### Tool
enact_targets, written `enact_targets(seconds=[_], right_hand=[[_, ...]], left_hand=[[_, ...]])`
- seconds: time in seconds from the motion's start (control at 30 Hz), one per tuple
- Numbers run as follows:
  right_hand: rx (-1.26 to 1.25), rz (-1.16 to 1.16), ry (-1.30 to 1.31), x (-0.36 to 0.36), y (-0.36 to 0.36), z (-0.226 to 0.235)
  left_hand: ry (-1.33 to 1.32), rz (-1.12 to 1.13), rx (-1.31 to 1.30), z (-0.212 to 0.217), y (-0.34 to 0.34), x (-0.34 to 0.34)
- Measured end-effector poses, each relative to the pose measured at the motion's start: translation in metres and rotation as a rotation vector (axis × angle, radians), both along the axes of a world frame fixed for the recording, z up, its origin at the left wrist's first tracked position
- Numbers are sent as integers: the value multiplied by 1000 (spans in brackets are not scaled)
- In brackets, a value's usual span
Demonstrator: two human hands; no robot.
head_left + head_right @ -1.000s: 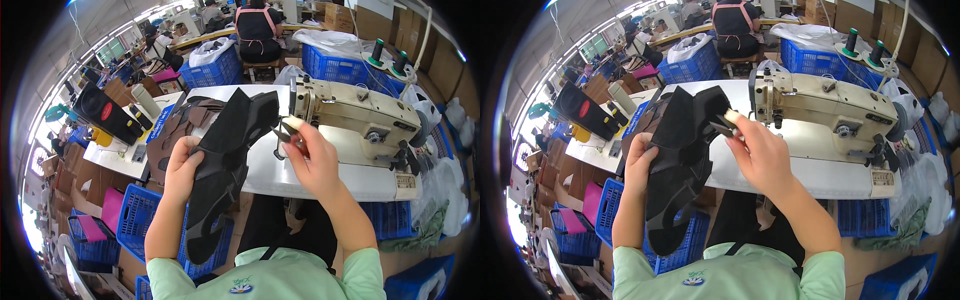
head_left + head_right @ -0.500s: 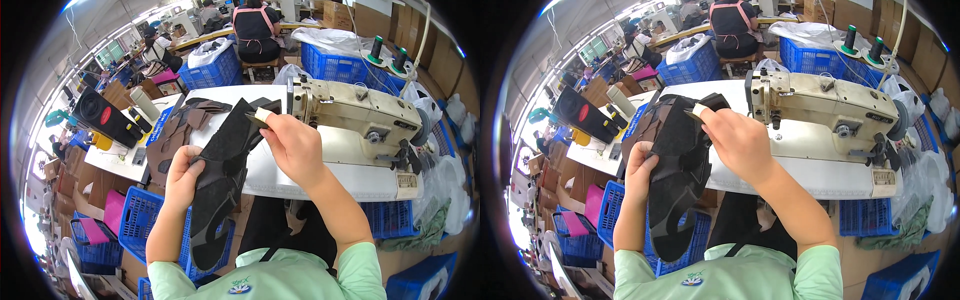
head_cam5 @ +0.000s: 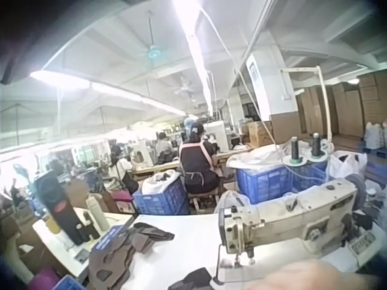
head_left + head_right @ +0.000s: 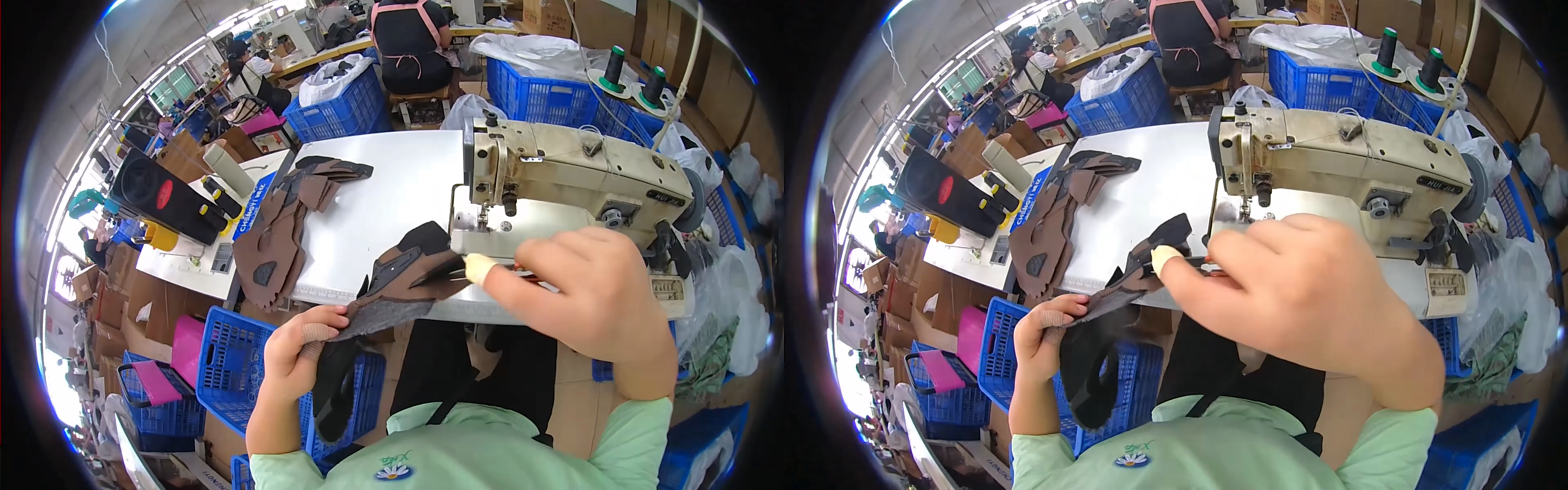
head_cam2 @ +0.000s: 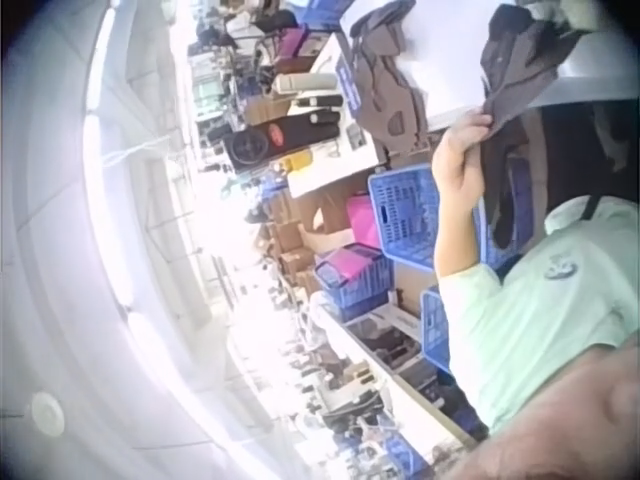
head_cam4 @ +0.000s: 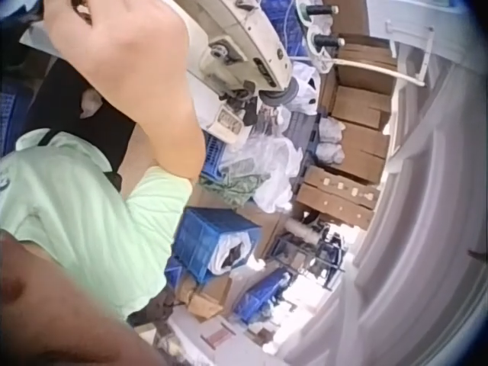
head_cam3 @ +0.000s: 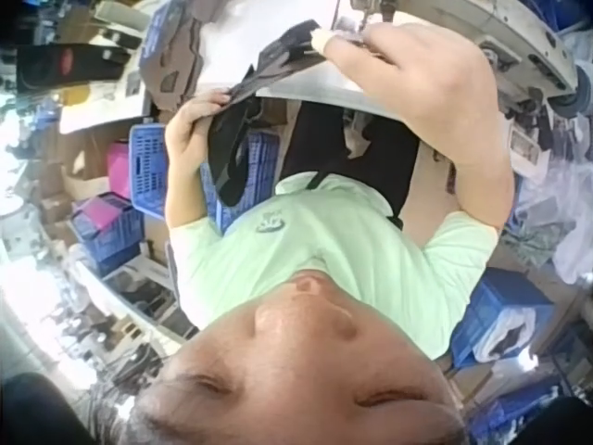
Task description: Stitch and sort components for shoe manufacturing using a sewing machine.
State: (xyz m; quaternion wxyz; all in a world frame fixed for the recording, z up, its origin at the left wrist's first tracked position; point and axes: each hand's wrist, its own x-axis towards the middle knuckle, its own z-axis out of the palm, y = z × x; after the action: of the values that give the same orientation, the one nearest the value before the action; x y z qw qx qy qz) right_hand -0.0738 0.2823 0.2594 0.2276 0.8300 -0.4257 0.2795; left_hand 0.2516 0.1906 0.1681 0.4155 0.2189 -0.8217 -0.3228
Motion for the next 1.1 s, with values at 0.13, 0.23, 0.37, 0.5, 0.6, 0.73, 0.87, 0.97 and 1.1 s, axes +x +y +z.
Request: enact_targets(seconds=[0.13, 0.23, 0.37, 0.5, 0.6, 0.73, 0.87, 0.97, 1.1], right_hand=[[33, 2, 125, 3, 3, 3], [57, 11, 157, 1, 7, 1], [89, 20, 155, 4, 10, -3], [131, 8, 174, 5, 12, -6], [168, 15, 222, 2, 12, -5], [192, 38, 258, 2, 12, -7], [231, 41, 272, 1, 9, -11], [236, 32, 275, 2, 10, -11], [231, 32, 280, 2, 10, -12]], left_hand=[[-62, 2, -95, 0, 5, -1], [-90, 2, -136, 0, 6, -3], [-99, -14, -178, 0, 6, -3], [-121, -21, -222, 1, 7, -6], [-144, -28, -254, 0, 6, -6], [-191, -27, -282, 3, 9, -7], [-188, -25, -279, -2, 5, -7], [-190, -23, -288, -2, 6, -7], [-198, -15, -295, 0, 7, -9]])
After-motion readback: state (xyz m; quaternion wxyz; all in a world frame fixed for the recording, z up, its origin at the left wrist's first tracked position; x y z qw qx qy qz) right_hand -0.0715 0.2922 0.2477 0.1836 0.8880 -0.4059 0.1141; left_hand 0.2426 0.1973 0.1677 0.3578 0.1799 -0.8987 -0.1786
